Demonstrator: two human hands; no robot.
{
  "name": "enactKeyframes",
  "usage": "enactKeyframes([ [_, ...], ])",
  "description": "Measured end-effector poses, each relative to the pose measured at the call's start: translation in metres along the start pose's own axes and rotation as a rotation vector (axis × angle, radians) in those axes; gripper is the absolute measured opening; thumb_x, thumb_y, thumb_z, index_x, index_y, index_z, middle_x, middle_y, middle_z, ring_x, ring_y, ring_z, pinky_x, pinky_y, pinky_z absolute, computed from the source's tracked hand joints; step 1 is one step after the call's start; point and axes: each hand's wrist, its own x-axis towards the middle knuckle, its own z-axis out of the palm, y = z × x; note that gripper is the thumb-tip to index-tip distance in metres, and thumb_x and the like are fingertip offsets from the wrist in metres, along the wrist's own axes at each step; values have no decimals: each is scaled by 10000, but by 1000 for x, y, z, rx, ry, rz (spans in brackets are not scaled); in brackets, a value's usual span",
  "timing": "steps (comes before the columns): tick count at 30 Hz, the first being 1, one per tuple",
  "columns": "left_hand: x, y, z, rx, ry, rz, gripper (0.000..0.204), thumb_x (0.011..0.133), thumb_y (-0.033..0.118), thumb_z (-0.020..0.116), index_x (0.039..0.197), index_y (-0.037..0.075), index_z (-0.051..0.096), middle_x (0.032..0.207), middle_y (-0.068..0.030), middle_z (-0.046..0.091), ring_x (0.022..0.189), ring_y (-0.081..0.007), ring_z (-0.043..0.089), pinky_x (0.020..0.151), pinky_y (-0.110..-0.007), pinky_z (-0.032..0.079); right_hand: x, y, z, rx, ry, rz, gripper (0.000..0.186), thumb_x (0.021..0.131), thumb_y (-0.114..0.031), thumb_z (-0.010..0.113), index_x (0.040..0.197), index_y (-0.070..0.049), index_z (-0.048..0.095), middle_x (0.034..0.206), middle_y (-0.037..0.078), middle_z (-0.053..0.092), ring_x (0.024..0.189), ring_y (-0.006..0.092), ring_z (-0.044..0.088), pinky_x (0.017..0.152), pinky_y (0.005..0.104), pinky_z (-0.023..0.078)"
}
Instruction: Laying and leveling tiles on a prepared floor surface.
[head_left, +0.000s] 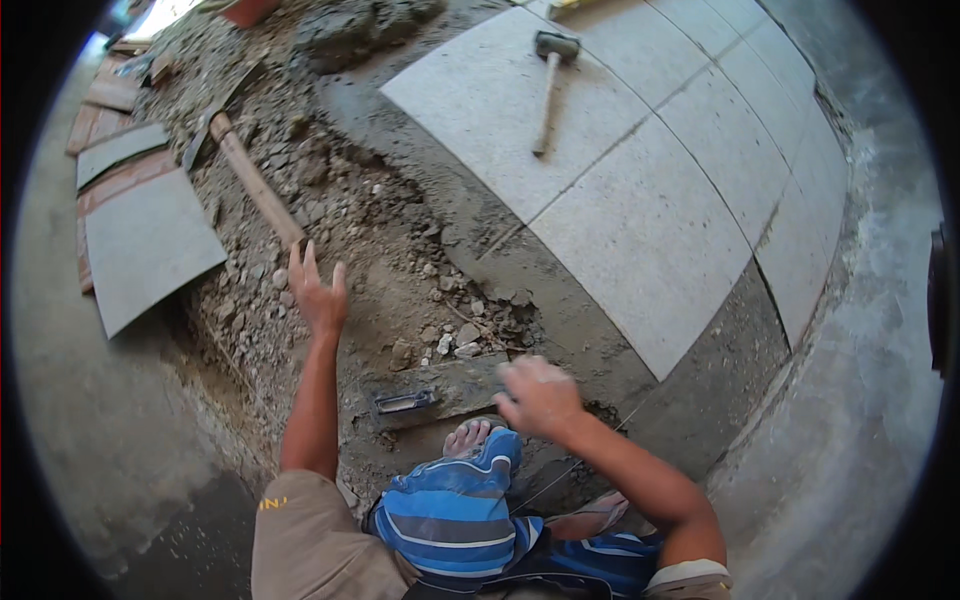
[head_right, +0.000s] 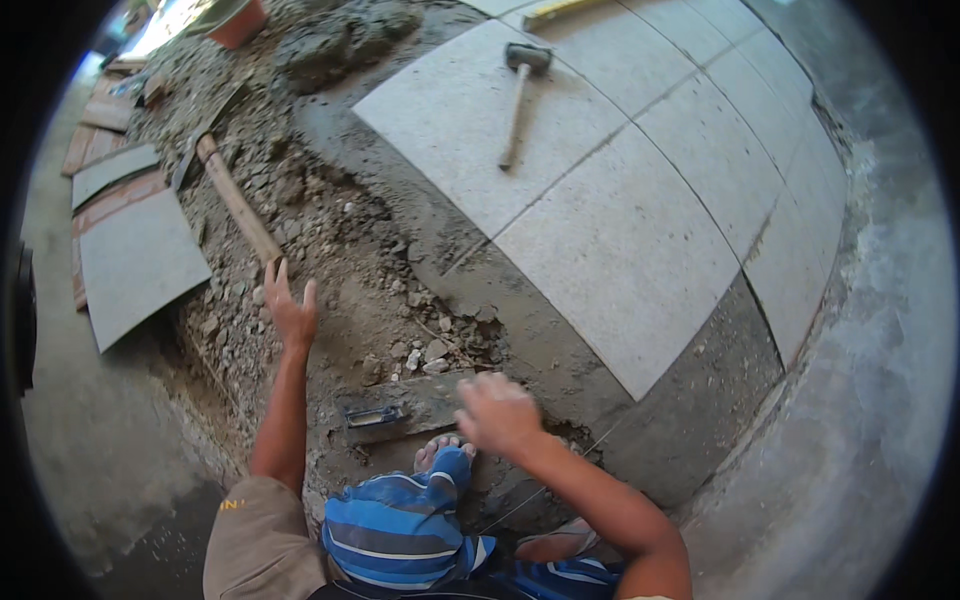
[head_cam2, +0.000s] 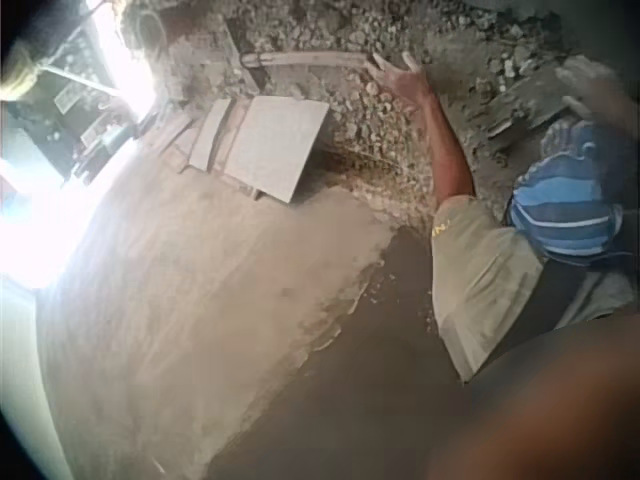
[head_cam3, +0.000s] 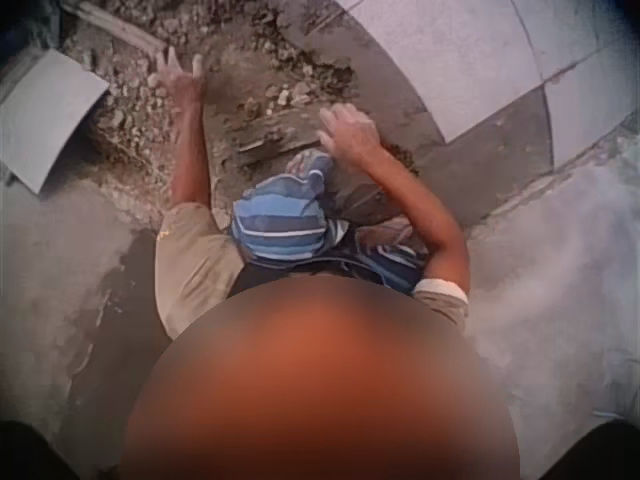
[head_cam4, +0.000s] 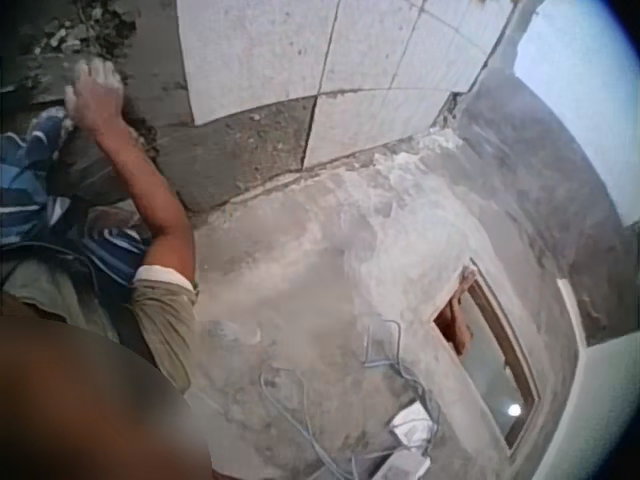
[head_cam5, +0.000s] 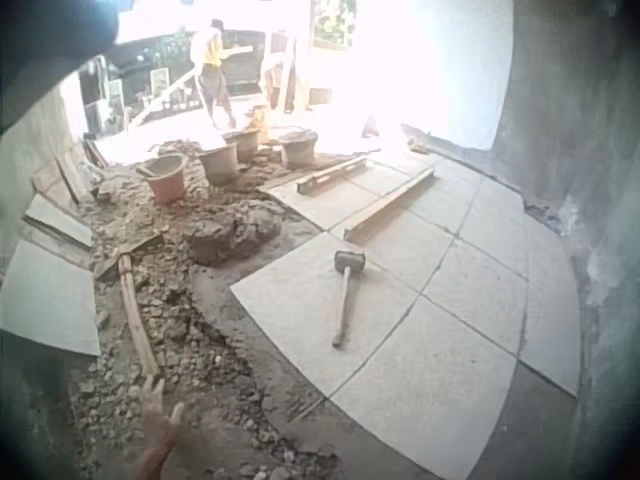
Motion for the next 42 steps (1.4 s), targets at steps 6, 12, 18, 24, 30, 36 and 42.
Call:
enactKeyframes([
  [6,-75,59,1,-169,-120,-137,529,951,265,686,1409,36,551,1503,-211,462,1402,-383,415,1162,-500,314,65,-66,150,58,214,-235,335,854,-275,631,1101,-54,673,1133,103,650,1109,282,597,898,415,458],
  [12,-72,101,-40,-704,-614,-198,500,960,258,696,1366,1,557,1232,-106,626,1095,-235,611,944,-367,486,61,-63,92,84,211,-307,193,836,-249,604,871,-113,736,987,98,683,1055,291,625,834,435,507],
  [18,-73,236,-97,-834,-1025,273,742,804,290,856,1395,2,510,988,-79,642,866,-159,605,788,-326,500,7,18,-21,-80,651,-106,193,824,-267,624,861,-107,724,998,85,673,1065,271,622,907,407,487],
  [24,-103,345,-60,-873,-942,365,824,819,126,829,1508,18,392,949,-74,660,837,-136,608,730,-276,487,-41,78,-50,-246,1066,94,181,858,-214,615,961,-87,690,1076,103,668,1093,297,622,933,413,498],
  [30,-135,415,-8,-972,-738,579,869,842,72,759,1565,37,278,994,-184,705,848,-292,699,773,-395,542,-109,96,-52,816,1177,669,369,931,-333,643,1069,7,606,967,212,678,903,345,684,771,434,544],
  [36,-164,423,-40,-894,-1174,783,924,859,70,753,1600,34,203,1532,-232,459,1325,-325,551,1073,-414,464,-112,151,-2,1004,1143,752,456,931,-431,642,992,16,575,761,166,632,707,229,634,640,427,533],
  [42,-119,387,-50,-959,-1365,448,609,905,97,731,1457,26,485,1357,-197,625,1248,-262,610,1045,-403,493,-159,224,-10,1566,1088,681,321,955,-369,646,922,-66,544,679,11,526,527,78,493,439,291,440],
])
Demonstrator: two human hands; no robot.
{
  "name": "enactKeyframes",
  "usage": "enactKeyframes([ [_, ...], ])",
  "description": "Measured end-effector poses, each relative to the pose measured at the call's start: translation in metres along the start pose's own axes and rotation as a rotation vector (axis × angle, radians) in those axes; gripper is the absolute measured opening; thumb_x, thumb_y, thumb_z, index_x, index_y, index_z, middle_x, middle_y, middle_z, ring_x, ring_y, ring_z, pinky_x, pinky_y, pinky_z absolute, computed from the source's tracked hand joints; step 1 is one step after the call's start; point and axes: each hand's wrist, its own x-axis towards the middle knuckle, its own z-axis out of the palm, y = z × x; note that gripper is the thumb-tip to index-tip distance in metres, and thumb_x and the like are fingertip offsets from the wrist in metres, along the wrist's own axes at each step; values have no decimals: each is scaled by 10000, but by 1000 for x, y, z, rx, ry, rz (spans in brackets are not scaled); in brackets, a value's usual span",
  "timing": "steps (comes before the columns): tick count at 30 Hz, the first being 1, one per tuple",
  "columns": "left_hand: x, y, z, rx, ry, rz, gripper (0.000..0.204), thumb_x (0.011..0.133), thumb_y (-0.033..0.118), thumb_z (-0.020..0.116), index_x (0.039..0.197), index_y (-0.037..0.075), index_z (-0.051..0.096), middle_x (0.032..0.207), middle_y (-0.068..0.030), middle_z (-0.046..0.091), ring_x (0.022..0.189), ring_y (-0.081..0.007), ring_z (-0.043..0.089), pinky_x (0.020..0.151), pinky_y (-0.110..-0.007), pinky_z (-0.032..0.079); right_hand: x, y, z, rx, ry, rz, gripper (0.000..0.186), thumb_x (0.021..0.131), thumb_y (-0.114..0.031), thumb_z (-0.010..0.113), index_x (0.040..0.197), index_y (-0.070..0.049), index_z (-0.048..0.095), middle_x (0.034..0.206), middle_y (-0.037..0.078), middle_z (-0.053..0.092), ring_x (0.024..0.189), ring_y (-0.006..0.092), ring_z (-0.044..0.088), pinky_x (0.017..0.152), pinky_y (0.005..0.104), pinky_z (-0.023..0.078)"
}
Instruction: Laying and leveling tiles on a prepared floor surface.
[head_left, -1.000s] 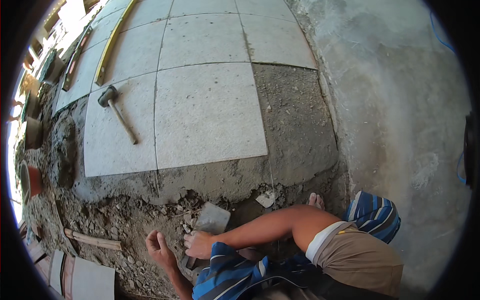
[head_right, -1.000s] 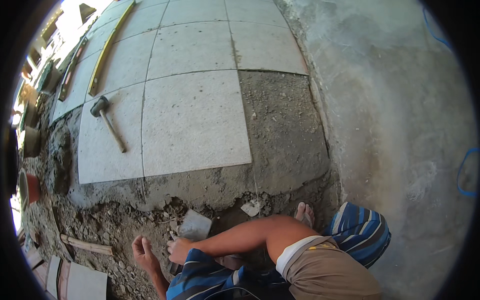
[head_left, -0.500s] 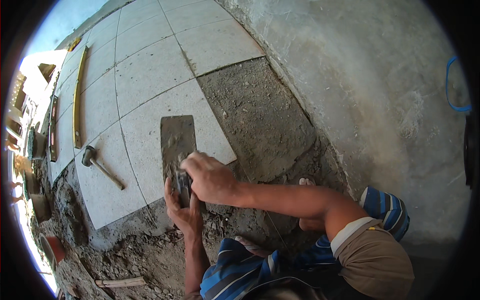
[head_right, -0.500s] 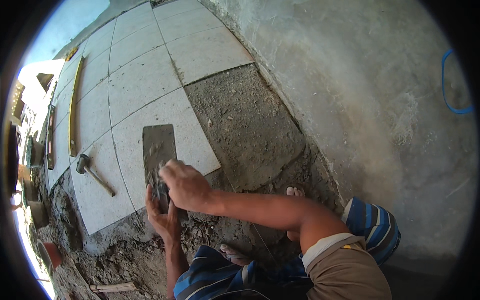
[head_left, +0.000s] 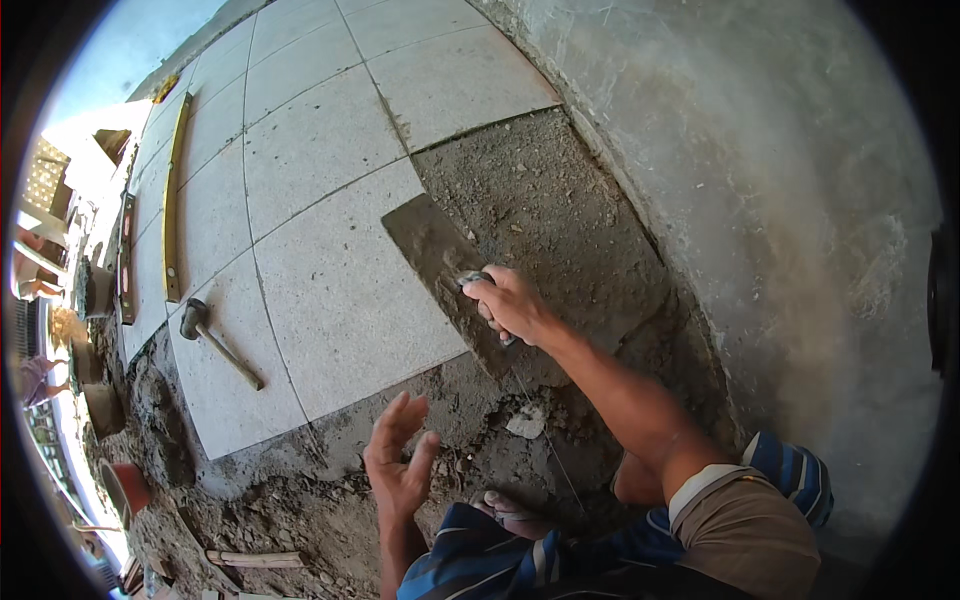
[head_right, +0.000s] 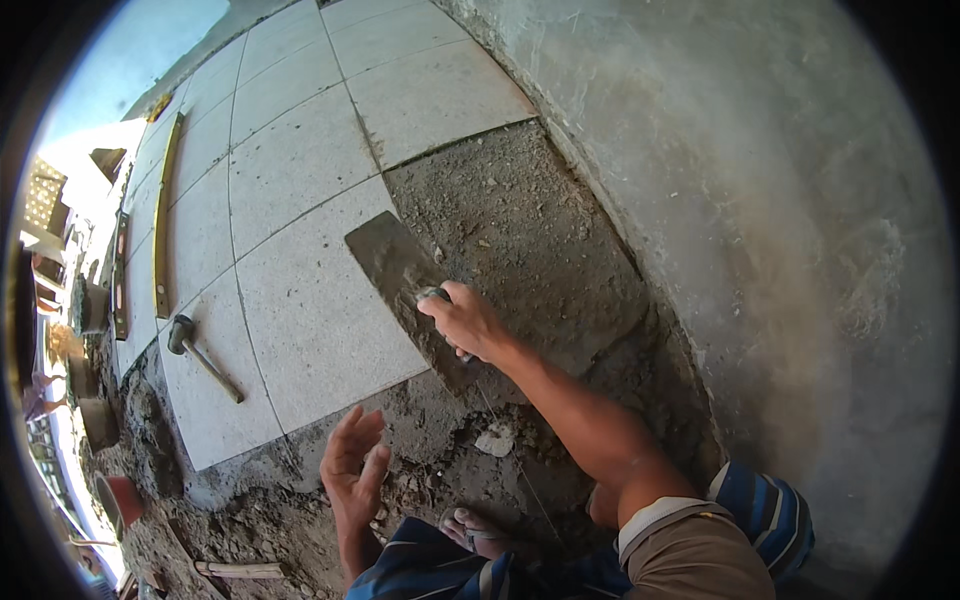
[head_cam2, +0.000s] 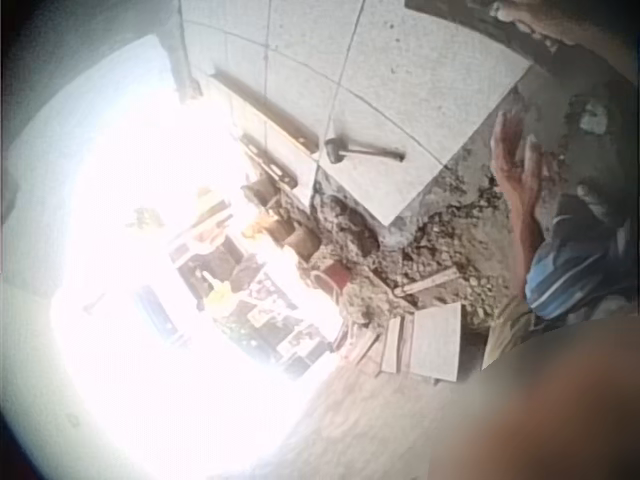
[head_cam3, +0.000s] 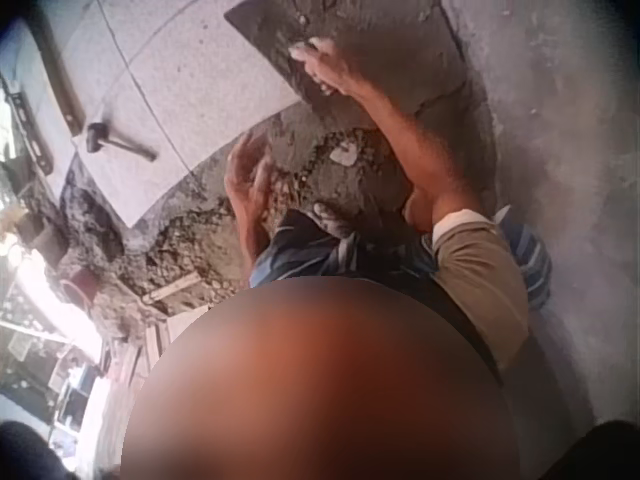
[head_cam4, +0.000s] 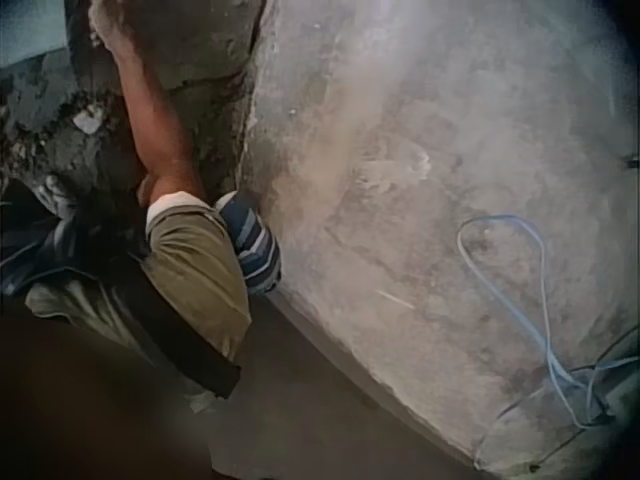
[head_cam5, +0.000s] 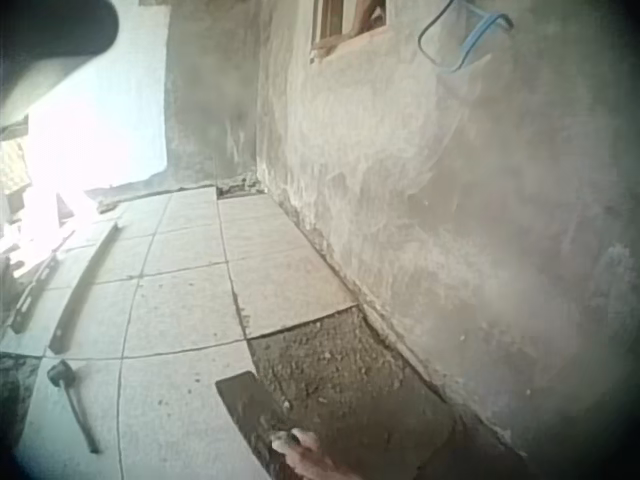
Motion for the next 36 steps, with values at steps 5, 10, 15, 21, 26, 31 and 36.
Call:
enactKeyframes([
  [5,-10,-50,-4,30,260,-123,505,928,102,717,1392,16,539,1279,-160,668,1140,-229,656,992,-375,519,49,-26,-12,120,-184,-4,380,980,-444,642,982,-66,598,675,-1,524,490,83,470,408,289,382],
  [10,2,-57,32,94,88,-255,457,939,98,705,1360,-2,557,1250,-161,677,1127,-229,661,969,-370,530,102,-2,-34,408,-158,93,350,984,-486,612,947,-139,633,660,-25,509,479,82,401,416,268,293],
  [15,27,-51,45,217,-65,-275,457,932,116,715,1346,-5,565,1236,-162,688,1134,-237,667,980,-378,526,87,3,-87,444,-14,124,359,980,-491,605,858,-154,610,632,-37,478,477,90,424,414,278,310],
  [21,37,-58,40,252,-45,-262,467,924,140,730,1339,-8,577,1214,-165,698,1114,-238,672,990,-374,517,74,25,-136,828,207,44,388,983,-530,590,853,-165,603,600,-47,465,422,86,385,390,265,286],
  [26,29,-71,44,278,-54,-273,429,936,158,728,1308,-12,597,1120,-122,701,1012,-188,665,915,-340,524,143,-12,-118,844,264,-44,370,912,-536,706,781,-203,614,568,-65,461,422,77,380,397,256,294],
  [31,30,-52,62,128,43,-269,319,934,122,739,1201,-24,643,828,-8,651,736,-75,590,684,-238,467,188,-35,-128,892,398,-145,355,963,-443,668,859,-115,582,633,-9,477,502,128,431,458,312,364],
  [36,37,-47,58,10,35,-249,215,940,110,732,1110,1,658,722,71,520,648,-20,442,596,-204,328,132,2,-132,928,625,-135,347,929,-492,708,847,-166,620,615,-54,444,503,97,410,472,284,339],
])
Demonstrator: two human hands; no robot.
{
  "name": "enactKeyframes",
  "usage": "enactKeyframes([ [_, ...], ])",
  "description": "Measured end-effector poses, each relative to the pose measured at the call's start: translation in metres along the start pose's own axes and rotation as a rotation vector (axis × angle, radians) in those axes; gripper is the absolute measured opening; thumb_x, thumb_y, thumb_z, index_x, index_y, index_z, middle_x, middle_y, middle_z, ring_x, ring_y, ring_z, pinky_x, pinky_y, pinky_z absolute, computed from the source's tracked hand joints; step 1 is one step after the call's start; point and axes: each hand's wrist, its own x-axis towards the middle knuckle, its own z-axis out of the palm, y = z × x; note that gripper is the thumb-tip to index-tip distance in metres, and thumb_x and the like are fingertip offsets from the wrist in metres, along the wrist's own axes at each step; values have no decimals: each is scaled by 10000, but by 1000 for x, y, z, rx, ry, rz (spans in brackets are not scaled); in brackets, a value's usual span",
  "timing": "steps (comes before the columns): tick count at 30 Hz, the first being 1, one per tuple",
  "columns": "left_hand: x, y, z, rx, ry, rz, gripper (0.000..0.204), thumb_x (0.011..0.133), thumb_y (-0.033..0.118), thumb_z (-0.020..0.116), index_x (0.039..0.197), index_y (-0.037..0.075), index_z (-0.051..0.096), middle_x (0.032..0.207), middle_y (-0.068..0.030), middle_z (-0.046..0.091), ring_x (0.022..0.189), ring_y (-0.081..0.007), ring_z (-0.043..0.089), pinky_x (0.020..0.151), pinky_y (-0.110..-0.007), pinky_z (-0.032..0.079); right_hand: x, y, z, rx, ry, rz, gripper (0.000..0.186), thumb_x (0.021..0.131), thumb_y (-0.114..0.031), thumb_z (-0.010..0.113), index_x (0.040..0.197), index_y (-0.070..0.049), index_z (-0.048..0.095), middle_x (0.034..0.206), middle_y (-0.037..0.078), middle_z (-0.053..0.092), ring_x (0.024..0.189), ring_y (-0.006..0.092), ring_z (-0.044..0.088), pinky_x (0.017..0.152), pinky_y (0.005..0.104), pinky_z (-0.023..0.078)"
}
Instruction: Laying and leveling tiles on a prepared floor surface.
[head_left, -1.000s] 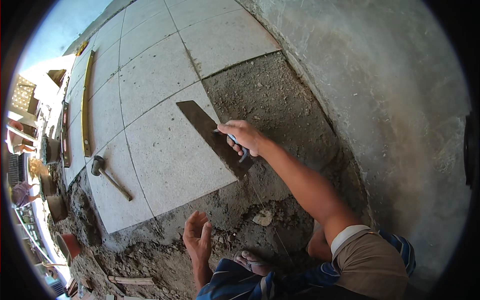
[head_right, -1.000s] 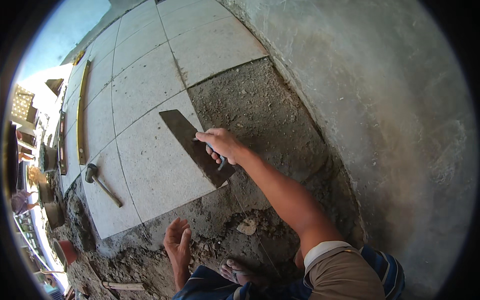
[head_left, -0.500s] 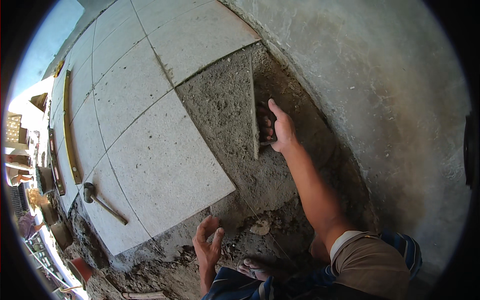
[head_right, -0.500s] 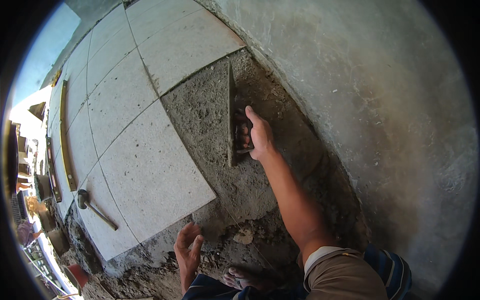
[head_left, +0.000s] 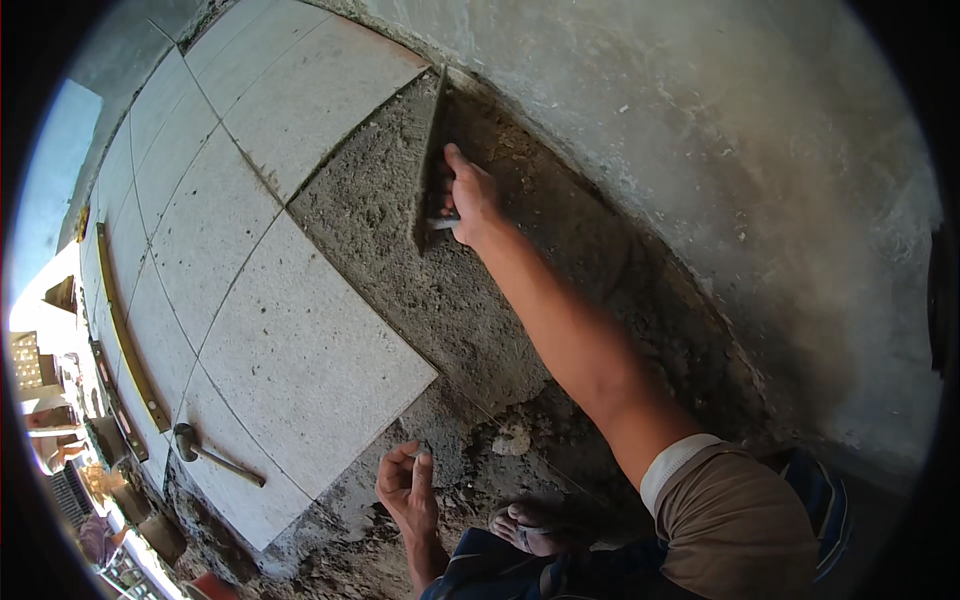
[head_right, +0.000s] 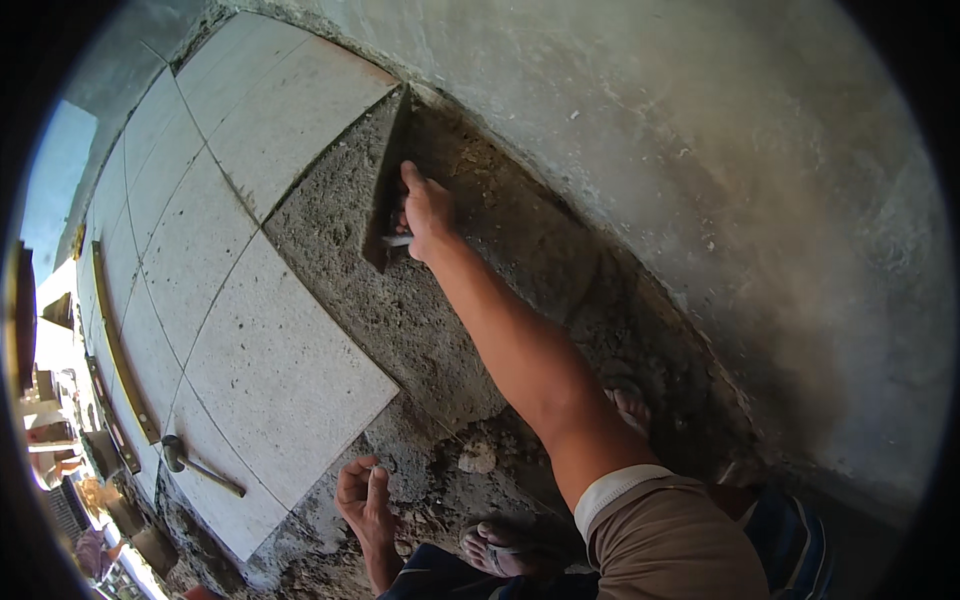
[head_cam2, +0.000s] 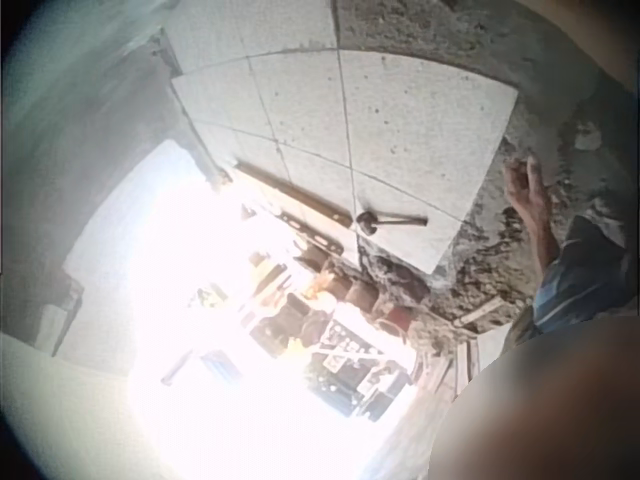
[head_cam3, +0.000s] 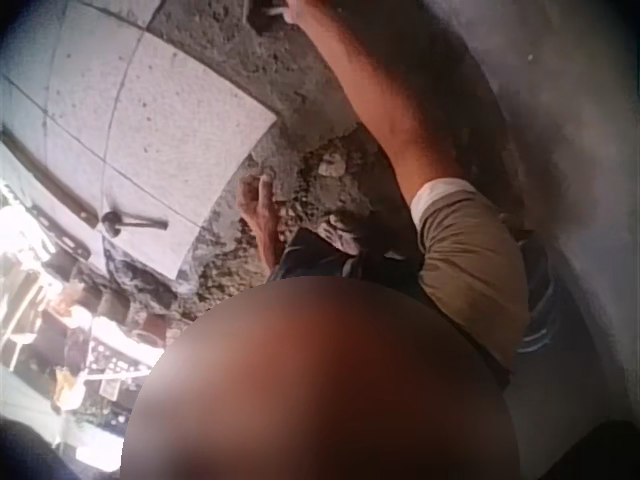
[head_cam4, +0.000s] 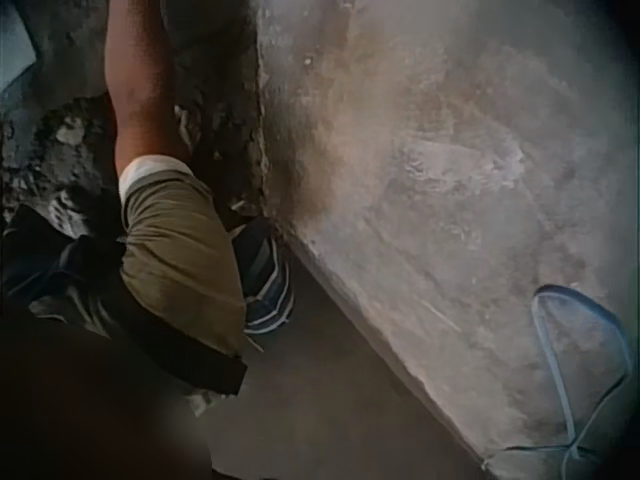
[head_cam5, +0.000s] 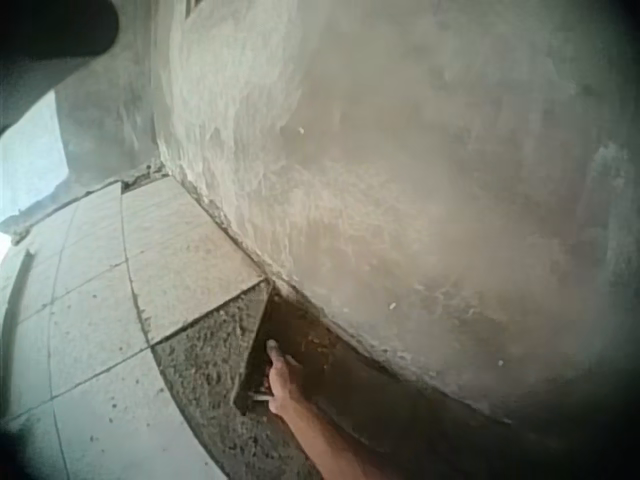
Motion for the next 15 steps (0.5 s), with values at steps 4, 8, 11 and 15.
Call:
enactKeyframes([
  [4,2,-1,3,-19,-12,82,204,943,108,726,1107,7,659,725,65,525,646,-24,439,599,-205,333,-59,7,-79,113,84,-86,375,933,-509,701,847,-155,609,607,-59,432,445,81,383,417,263,312],
  [8,-7,-1,-8,-41,-23,128,207,942,111,727,1108,9,657,731,62,534,653,-27,445,607,-205,341,-139,26,-117,148,156,-96,381,965,-496,655,941,-128,560,619,-47,386,452,80,369,400,265,316],
  [11,-14,-2,-15,-2,-34,120,208,942,106,724,1113,9,653,734,60,539,657,-28,448,608,-207,345,-151,27,-112,184,46,-160,354,970,-480,649,992,-136,570,629,-50,388,440,76,369,381,265,317],
  [15,-22,-4,-23,6,5,105,187,944,87,713,1106,11,659,730,63,525,652,-24,436,605,-211,337,-88,14,-51,109,-113,-59,291,975,-456,653,863,-202,568,605,-60,430,433,87,384,410,267,305],
])
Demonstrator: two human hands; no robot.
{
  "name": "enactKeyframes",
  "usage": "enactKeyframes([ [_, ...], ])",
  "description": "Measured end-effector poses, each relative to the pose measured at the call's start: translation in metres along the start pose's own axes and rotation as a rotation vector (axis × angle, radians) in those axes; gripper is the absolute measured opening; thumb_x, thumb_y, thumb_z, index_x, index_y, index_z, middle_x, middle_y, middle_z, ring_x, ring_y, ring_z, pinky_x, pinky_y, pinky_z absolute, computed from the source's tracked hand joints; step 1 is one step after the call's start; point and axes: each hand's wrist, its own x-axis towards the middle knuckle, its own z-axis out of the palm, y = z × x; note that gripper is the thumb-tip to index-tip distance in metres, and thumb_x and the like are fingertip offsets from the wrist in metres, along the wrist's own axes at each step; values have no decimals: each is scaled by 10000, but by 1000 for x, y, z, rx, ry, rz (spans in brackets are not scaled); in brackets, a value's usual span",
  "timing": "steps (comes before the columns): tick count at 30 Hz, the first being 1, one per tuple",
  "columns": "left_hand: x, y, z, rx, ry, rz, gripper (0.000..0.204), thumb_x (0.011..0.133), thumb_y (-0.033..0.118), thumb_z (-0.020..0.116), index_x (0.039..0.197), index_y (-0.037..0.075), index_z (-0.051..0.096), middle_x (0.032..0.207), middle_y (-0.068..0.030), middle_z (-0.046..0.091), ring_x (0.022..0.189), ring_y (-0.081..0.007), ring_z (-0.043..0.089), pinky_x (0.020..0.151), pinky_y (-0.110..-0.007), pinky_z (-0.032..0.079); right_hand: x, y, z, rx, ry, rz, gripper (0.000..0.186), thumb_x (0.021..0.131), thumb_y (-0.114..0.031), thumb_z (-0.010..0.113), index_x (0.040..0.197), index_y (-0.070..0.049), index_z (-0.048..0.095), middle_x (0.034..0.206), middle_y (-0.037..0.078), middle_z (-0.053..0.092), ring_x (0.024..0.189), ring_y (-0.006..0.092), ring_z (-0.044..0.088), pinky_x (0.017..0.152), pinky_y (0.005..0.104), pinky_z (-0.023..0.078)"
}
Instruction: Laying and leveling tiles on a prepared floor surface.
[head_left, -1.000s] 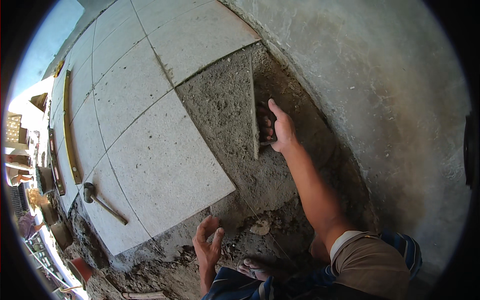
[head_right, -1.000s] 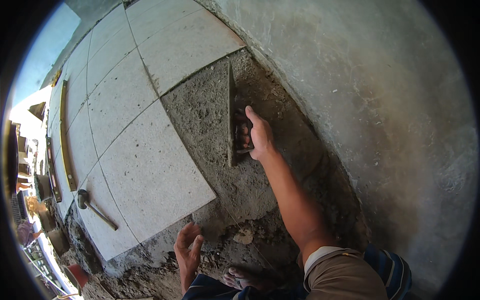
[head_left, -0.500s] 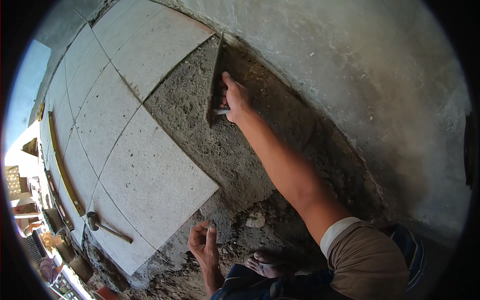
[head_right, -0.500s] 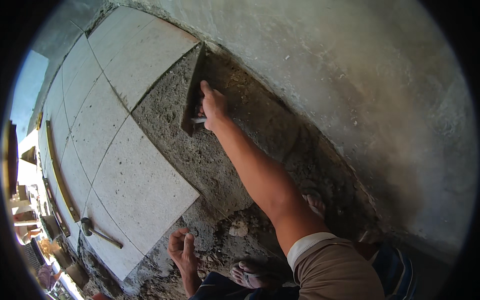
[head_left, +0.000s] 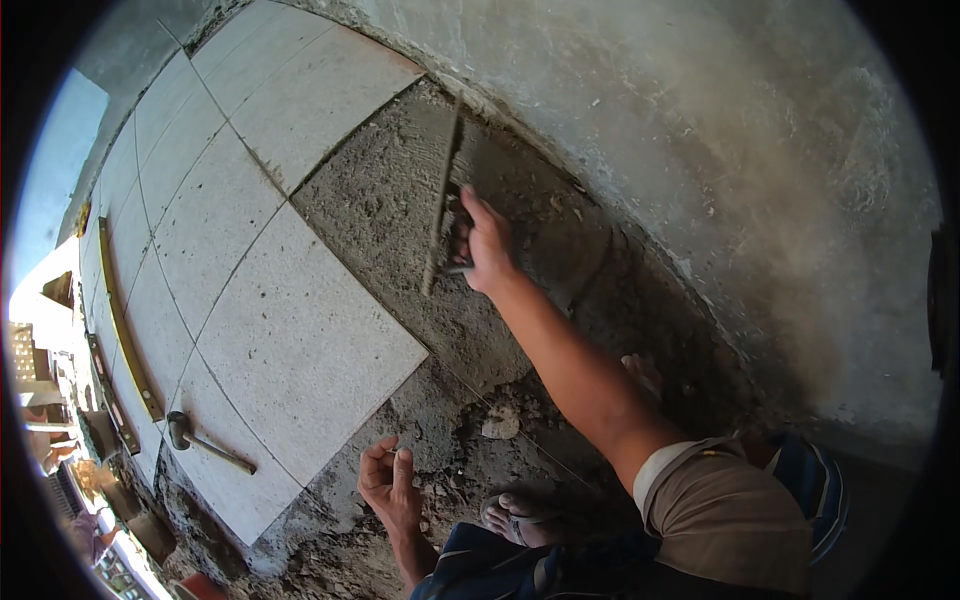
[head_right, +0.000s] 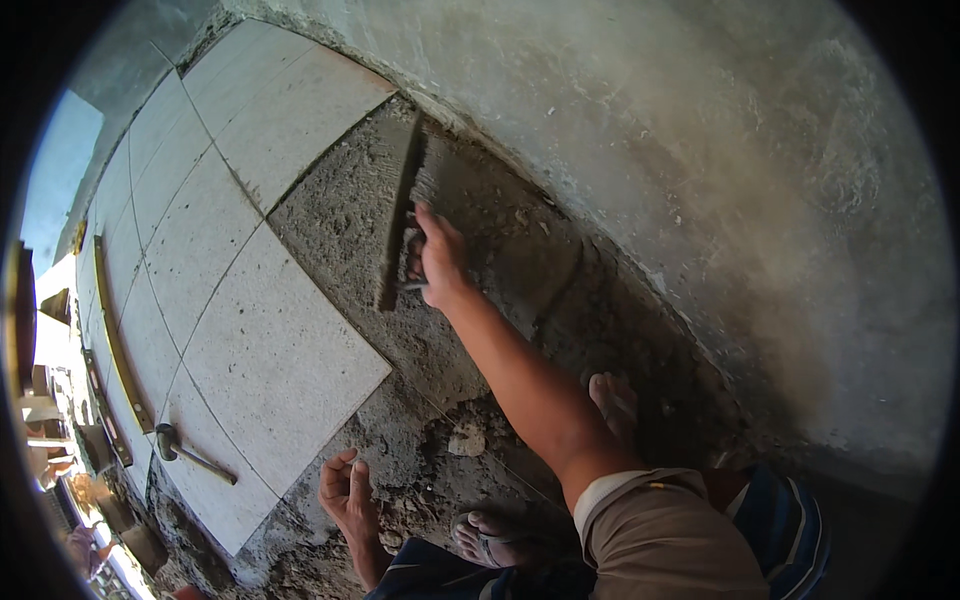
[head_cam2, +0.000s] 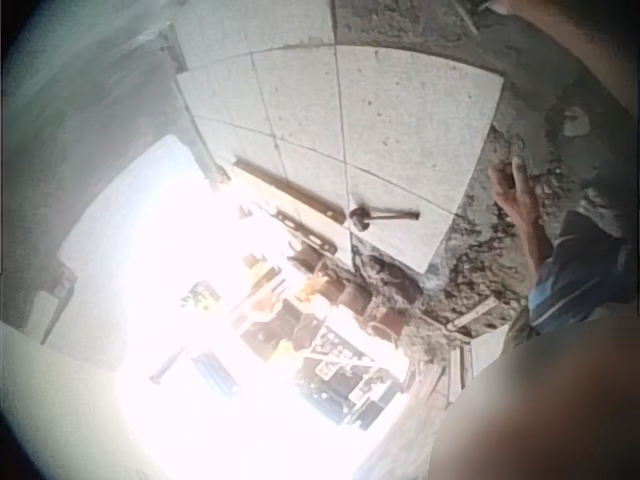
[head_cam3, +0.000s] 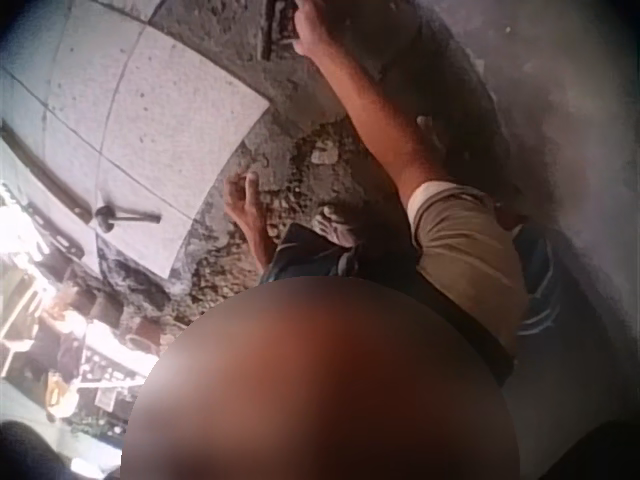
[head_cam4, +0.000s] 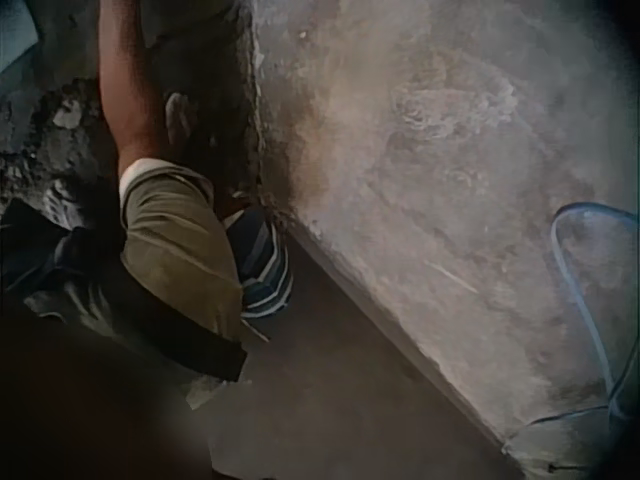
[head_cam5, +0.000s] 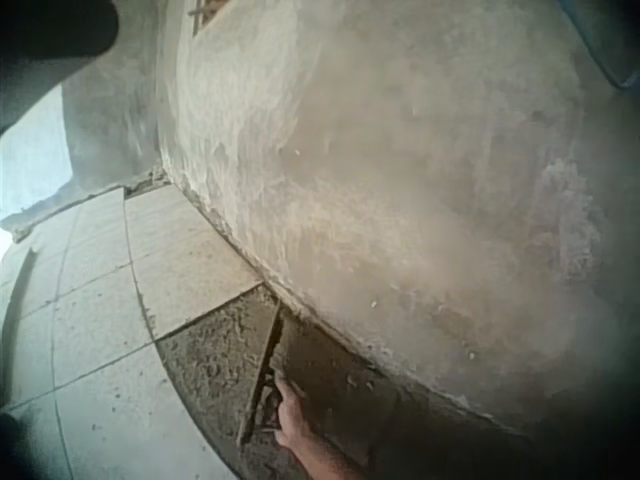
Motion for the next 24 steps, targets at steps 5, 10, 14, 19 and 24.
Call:
enactKeyframes([
  [5,5,-6,5,-37,-11,23,183,944,82,709,1106,11,661,723,70,513,640,-20,412,590,-211,310,32,-4,-3,-5,124,33,358,945,-488,678,906,-144,585,617,-20,440,466,118,418,440,301,341],
  [10,14,3,18,-22,-34,32,190,943,90,713,1105,7,660,721,71,510,642,-20,418,593,-205,312,-65,-11,-113,90,288,-78,411,941,-514,684,933,-123,555,620,-53,420,449,84,384,410,261,318],
  [14,20,-2,14,0,-66,68,196,953,150,713,1102,33,663,711,67,527,598,-20,423,547,-202,312,-162,0,-115,66,632,-230,378,990,-457,628,977,-89,539,607,-31,400,436,96,379,400,275,339],
  [19,19,-1,16,31,-60,81,220,937,120,731,1106,-3,661,705,74,497,644,-22,421,605,-198,328,-137,-8,-64,-180,257,-189,381,1002,-447,609,953,-73,558,607,-20,422,435,103,402,401,288,345],
  [24,16,7,7,-17,-29,33,221,937,130,730,1108,6,663,717,69,521,650,-23,434,609,-205,330,-43,-18,5,-403,-187,231,407,984,-483,622,938,-79,591,620,-24,448,451,111,413,429,291,328],
])
